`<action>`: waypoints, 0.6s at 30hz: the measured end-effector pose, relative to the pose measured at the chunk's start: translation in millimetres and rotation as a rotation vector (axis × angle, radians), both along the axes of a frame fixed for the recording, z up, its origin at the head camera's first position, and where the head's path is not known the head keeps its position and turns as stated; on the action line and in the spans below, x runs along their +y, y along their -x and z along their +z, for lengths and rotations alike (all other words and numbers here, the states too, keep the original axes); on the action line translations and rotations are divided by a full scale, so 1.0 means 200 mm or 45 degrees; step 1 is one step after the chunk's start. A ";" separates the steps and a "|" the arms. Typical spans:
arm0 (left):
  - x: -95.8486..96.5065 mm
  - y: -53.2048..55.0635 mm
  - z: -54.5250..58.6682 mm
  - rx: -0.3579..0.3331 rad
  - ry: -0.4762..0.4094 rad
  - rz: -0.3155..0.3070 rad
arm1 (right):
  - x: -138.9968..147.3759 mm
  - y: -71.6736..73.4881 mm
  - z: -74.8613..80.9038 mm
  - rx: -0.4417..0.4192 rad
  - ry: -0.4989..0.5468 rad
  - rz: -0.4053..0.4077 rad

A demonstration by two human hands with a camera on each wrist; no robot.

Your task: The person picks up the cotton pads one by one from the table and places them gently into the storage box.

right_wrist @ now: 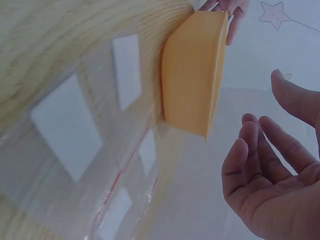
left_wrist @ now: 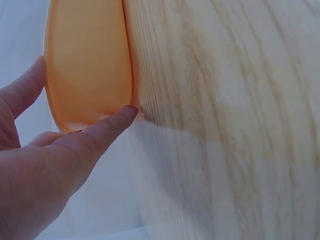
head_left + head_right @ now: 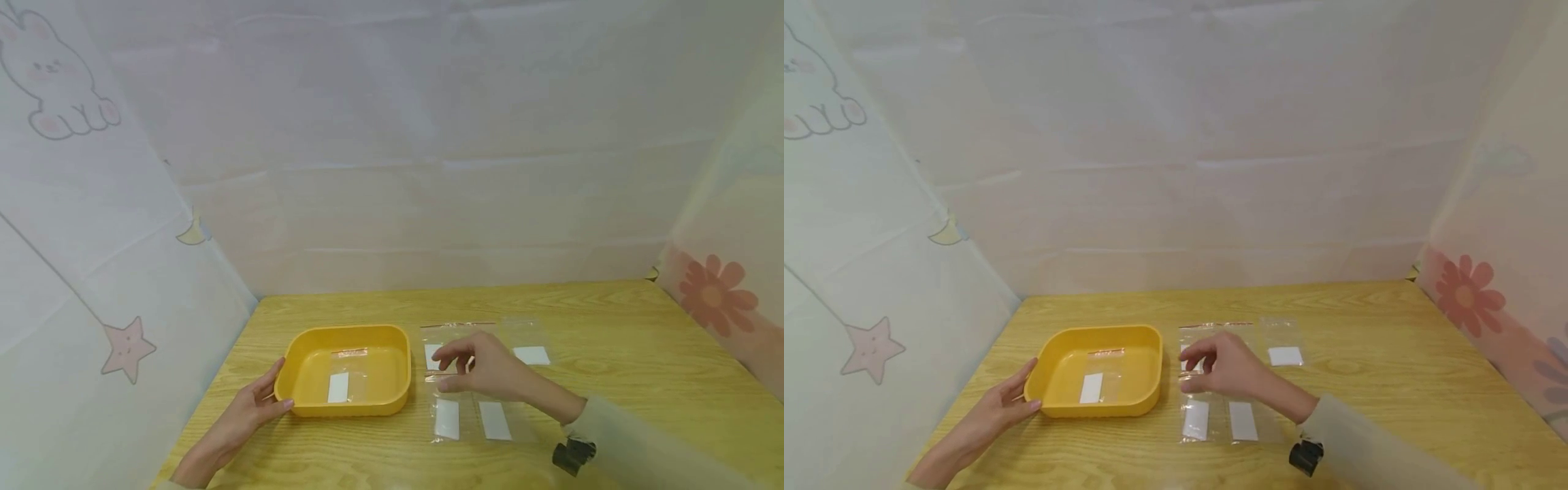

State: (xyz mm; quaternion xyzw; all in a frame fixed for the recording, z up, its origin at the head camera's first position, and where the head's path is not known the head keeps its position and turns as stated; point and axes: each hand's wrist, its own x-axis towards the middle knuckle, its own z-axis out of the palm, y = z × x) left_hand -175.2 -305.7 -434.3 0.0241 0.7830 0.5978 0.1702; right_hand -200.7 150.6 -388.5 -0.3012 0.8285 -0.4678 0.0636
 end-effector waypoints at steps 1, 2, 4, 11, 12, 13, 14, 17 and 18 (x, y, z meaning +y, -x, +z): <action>0.00 0.00 0.00 0.000 -0.004 0.000 | 0.03 -0.01 -0.02 0.003 0.002 -0.004; 0.00 0.00 0.00 0.002 -0.007 -0.001 | 0.06 -0.02 -0.04 0.000 0.004 -0.013; 0.00 0.00 0.00 0.006 -0.012 -0.004 | 0.11 -0.04 -0.08 0.014 0.004 -0.024; 0.00 -0.01 0.00 0.014 -0.009 -0.010 | 0.30 -0.11 -0.23 -0.002 -0.030 -0.070; 0.00 -0.01 0.00 0.011 -0.010 -0.009 | 0.32 -0.12 -0.25 -0.020 -0.028 -0.073; 0.00 -0.01 0.00 0.012 -0.008 -0.009 | 0.34 -0.13 -0.26 -0.022 -0.029 -0.073; 0.00 -0.01 0.00 0.009 -0.007 -0.008 | 0.36 -0.14 -0.28 -0.012 -0.034 -0.073; 0.00 -0.01 0.00 0.001 0.000 0.001 | 0.39 -0.16 -0.32 0.024 -0.079 -0.084; 0.00 -0.01 0.00 0.000 0.001 0.002 | 0.40 -0.17 -0.33 0.045 -0.113 -0.099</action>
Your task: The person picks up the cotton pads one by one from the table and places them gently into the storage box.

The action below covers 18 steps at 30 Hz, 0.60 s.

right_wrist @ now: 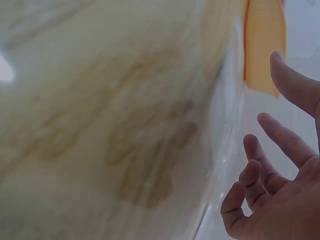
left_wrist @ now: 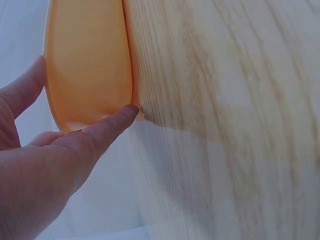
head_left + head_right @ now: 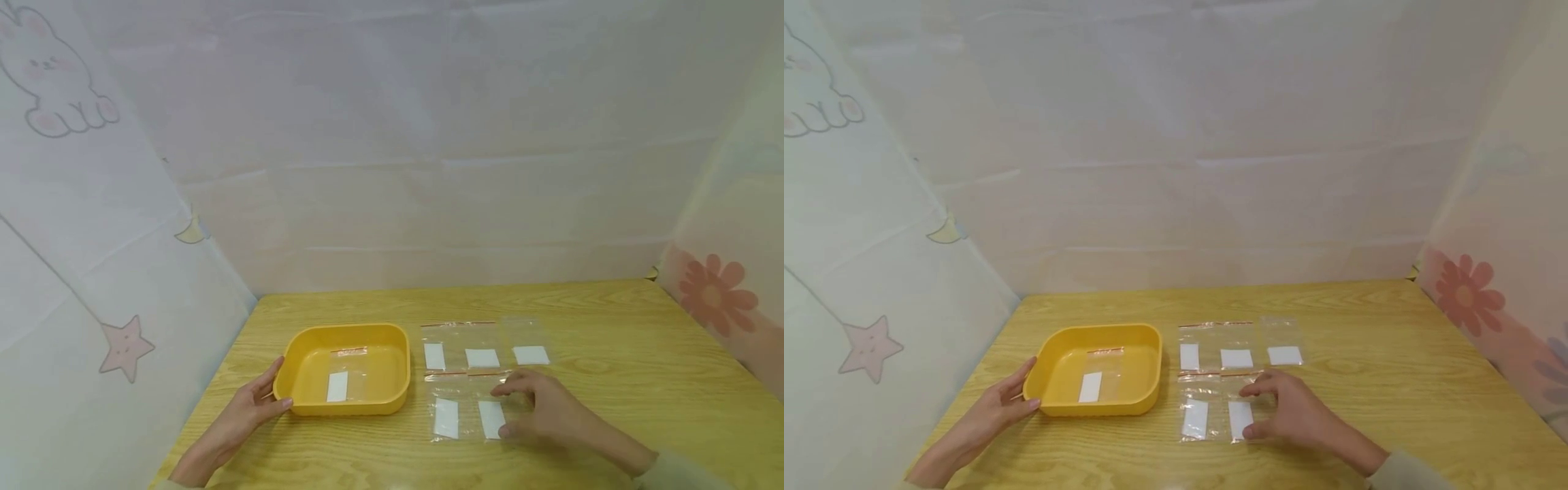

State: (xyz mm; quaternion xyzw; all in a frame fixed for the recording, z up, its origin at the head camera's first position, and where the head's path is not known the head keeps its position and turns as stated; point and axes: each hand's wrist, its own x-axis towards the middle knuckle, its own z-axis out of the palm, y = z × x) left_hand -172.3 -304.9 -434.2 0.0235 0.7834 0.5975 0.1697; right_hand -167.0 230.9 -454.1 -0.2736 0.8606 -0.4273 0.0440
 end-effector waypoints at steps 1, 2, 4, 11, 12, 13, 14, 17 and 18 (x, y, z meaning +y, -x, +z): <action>0.00 0.00 0.00 0.002 0.003 -0.002 | 0.01 -0.01 -0.01 0.012 -0.032 -0.013; 0.00 0.00 0.00 0.000 0.003 -0.001 | 0.01 -0.01 -0.02 0.012 -0.059 -0.029; 0.00 0.00 0.00 0.003 0.003 -0.001 | 0.01 -0.02 -0.03 -0.007 -0.095 -0.064; 0.00 0.00 0.00 0.006 0.013 -0.010 | 0.01 -0.03 -0.07 0.048 -0.189 -0.141; 0.00 0.00 0.01 0.008 0.014 -0.016 | 0.01 -0.03 -0.07 0.066 -0.199 -0.143; 0.00 0.00 0.01 0.008 0.011 -0.018 | 0.01 -0.03 -0.07 0.082 -0.206 -0.137; 0.00 0.00 0.01 0.007 0.007 -0.021 | 0.01 -0.03 -0.07 0.094 -0.215 -0.133; 0.00 0.00 0.01 0.007 -0.009 -0.022 | 0.00 -0.02 -0.08 0.104 -0.247 -0.137; 0.00 0.00 0.01 0.006 -0.013 -0.026 | 0.00 -0.02 -0.08 0.108 -0.261 -0.144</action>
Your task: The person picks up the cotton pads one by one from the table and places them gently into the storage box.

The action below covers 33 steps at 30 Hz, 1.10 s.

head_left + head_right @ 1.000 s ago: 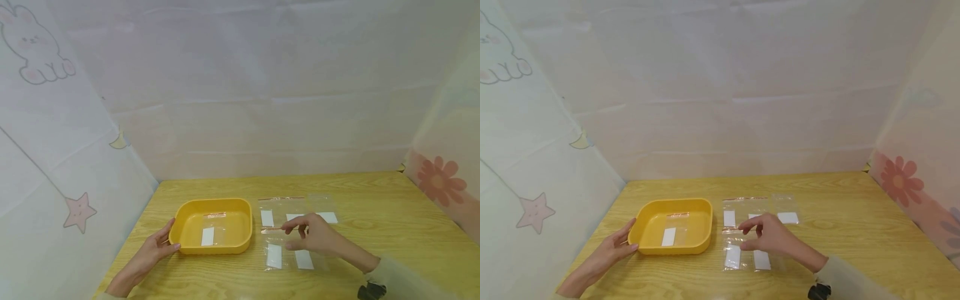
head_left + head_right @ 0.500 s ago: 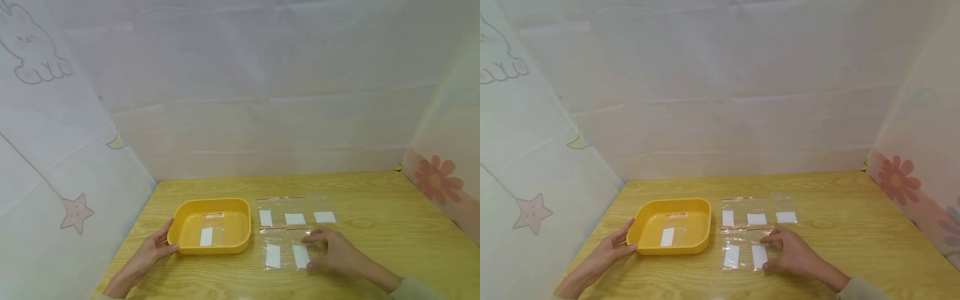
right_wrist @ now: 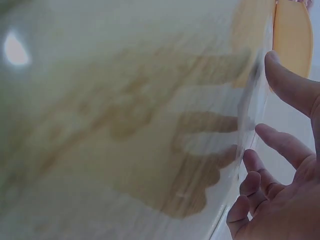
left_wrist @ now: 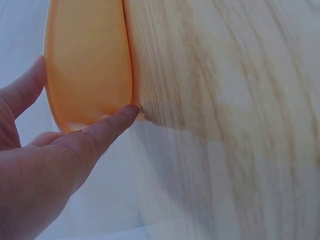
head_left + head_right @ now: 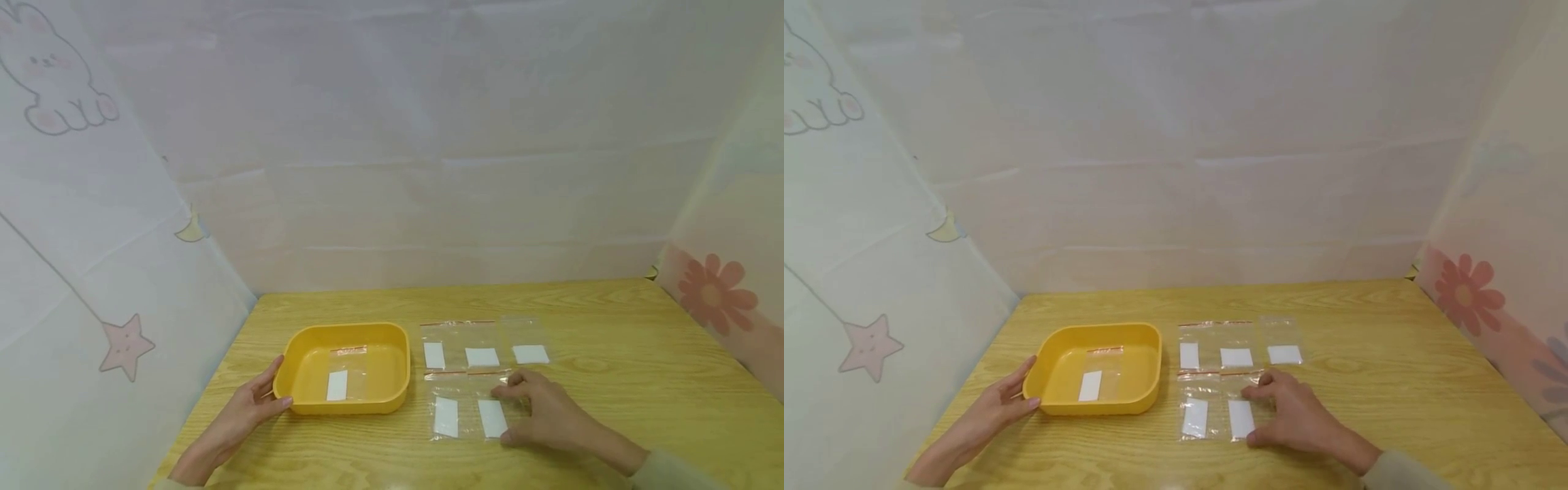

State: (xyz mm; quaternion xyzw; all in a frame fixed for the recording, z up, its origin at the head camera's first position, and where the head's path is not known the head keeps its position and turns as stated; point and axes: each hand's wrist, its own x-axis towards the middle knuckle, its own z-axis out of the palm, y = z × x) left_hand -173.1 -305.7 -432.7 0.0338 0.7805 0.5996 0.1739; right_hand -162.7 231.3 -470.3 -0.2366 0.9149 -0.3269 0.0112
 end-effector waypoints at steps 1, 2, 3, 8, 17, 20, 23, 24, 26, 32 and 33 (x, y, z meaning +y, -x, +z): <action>0.00 0.00 0.00 -0.003 -0.005 0.002 | 0.00 0.00 0.00 0.006 -0.015 -0.004; 0.00 0.00 0.00 -0.002 -0.003 0.000 | 0.00 0.00 -0.01 0.018 -0.028 -0.010; -0.01 0.00 0.00 -0.002 -0.003 0.000 | -0.01 0.00 -0.01 0.030 -0.034 -0.011; 0.00 0.00 0.00 -0.006 0.007 0.003 | 0.00 0.01 -0.02 0.057 -0.006 -0.016; 0.00 -0.01 0.01 -0.009 0.006 0.011 | 0.06 0.02 -0.03 0.077 -0.010 -0.027; 0.00 -0.01 0.01 -0.013 0.004 0.007 | 0.06 0.02 -0.04 0.080 -0.002 -0.012; 0.00 -0.01 0.01 -0.007 0.007 0.005 | 0.06 0.03 -0.04 0.086 0.010 -0.008; 0.00 -0.01 0.01 -0.004 0.008 0.003 | 0.06 0.03 -0.04 0.089 0.007 -0.010; 0.00 -0.01 0.01 -0.002 0.013 0.006 | 0.07 0.02 -0.04 0.082 -0.006 -0.022; 0.00 -0.01 0.01 -0.003 0.010 -0.004 | 0.08 0.02 -0.03 0.049 -0.062 -0.034; 0.00 -0.01 0.00 -0.002 0.007 -0.007 | 0.08 0.02 -0.03 0.047 -0.066 -0.031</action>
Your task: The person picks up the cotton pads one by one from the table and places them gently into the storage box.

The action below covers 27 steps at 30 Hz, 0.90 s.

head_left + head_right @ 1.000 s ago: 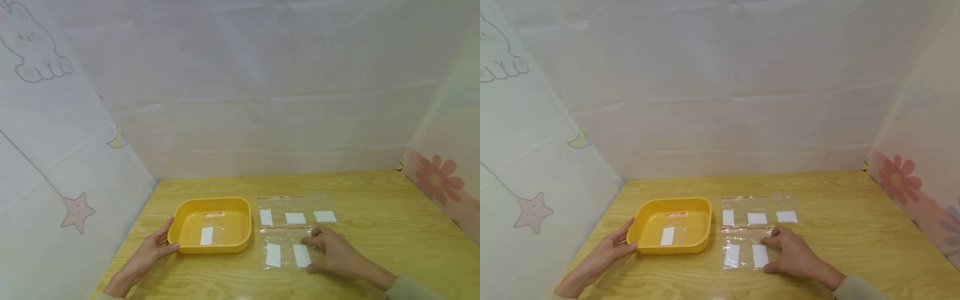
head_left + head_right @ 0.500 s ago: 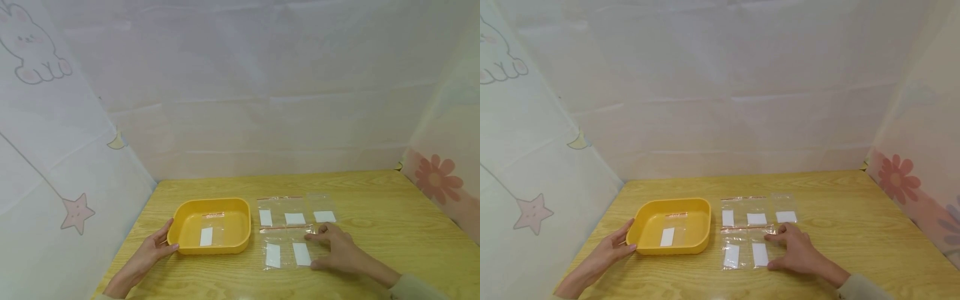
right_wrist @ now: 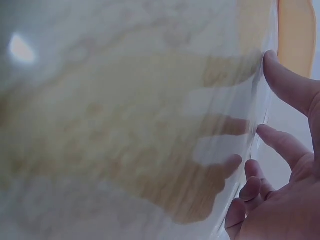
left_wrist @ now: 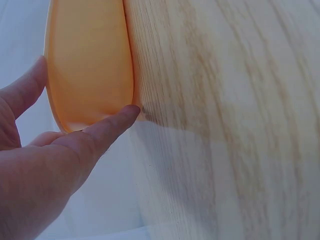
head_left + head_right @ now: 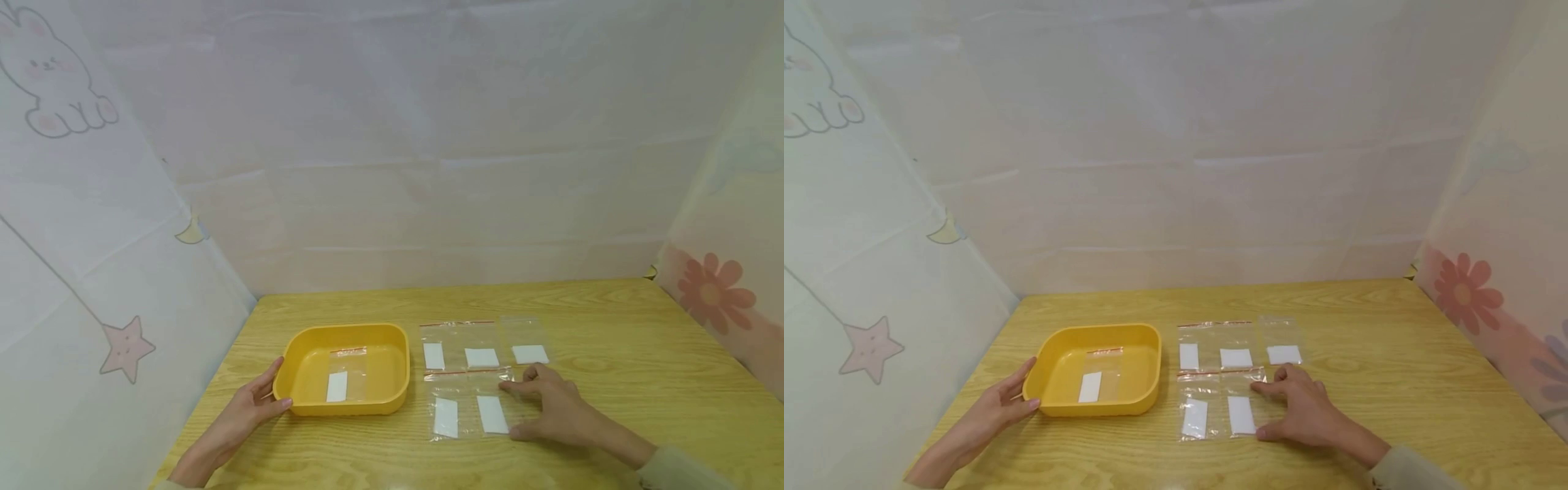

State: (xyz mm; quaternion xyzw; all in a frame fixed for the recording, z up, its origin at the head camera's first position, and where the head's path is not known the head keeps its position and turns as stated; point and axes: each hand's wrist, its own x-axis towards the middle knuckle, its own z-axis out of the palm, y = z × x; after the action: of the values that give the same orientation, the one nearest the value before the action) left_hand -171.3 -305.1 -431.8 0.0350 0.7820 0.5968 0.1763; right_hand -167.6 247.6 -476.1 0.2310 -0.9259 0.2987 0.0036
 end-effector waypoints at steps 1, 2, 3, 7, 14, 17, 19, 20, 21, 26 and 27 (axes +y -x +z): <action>0.00 0.00 0.00 0.001 -0.002 -0.005 | 0.00 0.00 0.00 0.001 -0.006 0.000; 0.00 0.00 0.00 0.001 -0.004 -0.008 | 0.00 0.00 0.00 0.001 -0.004 0.004; 0.00 0.00 0.00 0.001 -0.005 -0.010 | 0.00 0.00 0.00 -0.002 0.001 0.007; 0.00 0.01 0.00 -0.004 -0.004 0.003 | 0.00 0.00 0.00 -0.008 0.026 0.009; 0.00 0.01 0.00 -0.003 -0.004 -0.005 | 0.00 0.00 0.01 -0.084 0.071 0.029; 0.00 0.01 0.00 -0.001 -0.001 -0.004 | 0.00 0.00 0.02 -0.156 0.117 0.050; 0.00 0.00 0.00 -0.003 -0.002 0.002 | 0.00 0.00 0.02 -0.190 0.156 0.052; 0.00 0.01 0.00 -0.003 -0.002 0.009 | 0.00 0.00 0.02 -0.198 0.172 0.049; 0.00 0.01 0.00 -0.003 0.001 0.014 | 0.00 0.00 0.02 -0.201 0.186 0.044; -0.01 0.01 0.00 -0.002 0.011 0.022 | -0.01 0.00 0.03 -0.197 0.224 0.026; -0.01 0.01 0.00 -0.003 0.010 0.018 | -0.01 0.00 0.03 -0.197 0.221 0.026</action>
State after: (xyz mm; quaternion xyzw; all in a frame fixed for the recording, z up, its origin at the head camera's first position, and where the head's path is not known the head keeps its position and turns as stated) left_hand -173.8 -306.4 -432.7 0.0280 0.7843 0.5950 0.1732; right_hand -168.1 246.2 -470.4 0.2156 -0.8916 0.3948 -0.0509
